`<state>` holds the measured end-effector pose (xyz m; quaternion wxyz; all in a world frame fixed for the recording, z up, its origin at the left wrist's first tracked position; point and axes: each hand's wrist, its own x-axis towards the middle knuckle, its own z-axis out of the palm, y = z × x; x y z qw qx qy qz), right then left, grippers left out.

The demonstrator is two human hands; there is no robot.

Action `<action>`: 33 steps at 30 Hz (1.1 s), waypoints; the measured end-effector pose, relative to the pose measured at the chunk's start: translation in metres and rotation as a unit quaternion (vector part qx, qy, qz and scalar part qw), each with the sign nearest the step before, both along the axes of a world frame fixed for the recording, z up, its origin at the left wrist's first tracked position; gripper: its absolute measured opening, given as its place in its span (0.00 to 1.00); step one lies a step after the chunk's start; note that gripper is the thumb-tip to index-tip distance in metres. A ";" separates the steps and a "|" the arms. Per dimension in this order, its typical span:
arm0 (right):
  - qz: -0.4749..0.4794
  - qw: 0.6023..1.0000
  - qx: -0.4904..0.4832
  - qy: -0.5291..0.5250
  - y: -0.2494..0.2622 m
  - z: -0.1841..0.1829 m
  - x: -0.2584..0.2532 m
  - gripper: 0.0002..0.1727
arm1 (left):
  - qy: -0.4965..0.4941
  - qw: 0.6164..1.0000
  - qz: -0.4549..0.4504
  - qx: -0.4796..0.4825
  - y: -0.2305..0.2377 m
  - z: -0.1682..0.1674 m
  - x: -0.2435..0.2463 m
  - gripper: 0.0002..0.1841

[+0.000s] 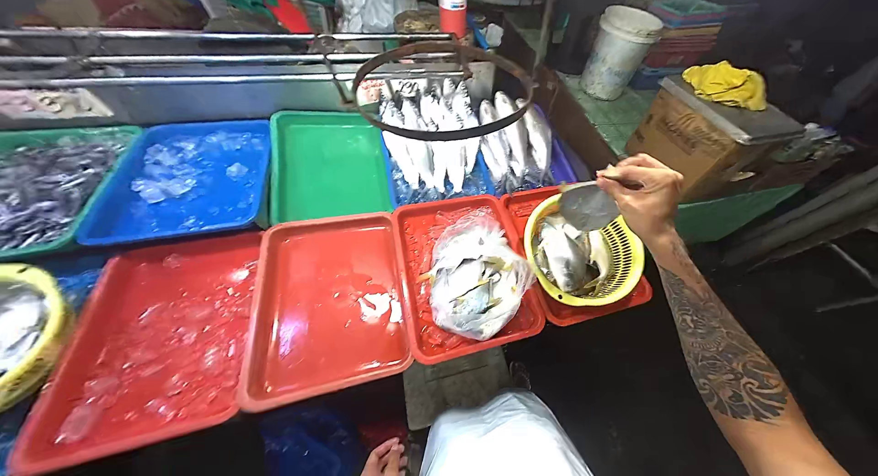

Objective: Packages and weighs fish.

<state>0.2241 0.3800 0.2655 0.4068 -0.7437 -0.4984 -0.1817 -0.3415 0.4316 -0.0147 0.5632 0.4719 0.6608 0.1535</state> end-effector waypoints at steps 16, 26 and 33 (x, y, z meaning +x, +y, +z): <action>0.091 0.827 -0.544 0.111 0.110 -0.177 -0.127 0.14 | 0.031 0.999 0.033 0.014 -0.006 0.012 -0.004 0.10; 0.132 0.759 -0.638 -0.007 0.140 -0.215 -0.081 0.23 | 0.030 0.994 0.099 -0.022 -0.043 -0.006 -0.025 0.11; 0.150 0.735 -0.657 -0.082 0.138 -0.212 -0.083 0.21 | 0.025 0.994 0.104 -0.016 -0.039 -0.004 -0.026 0.10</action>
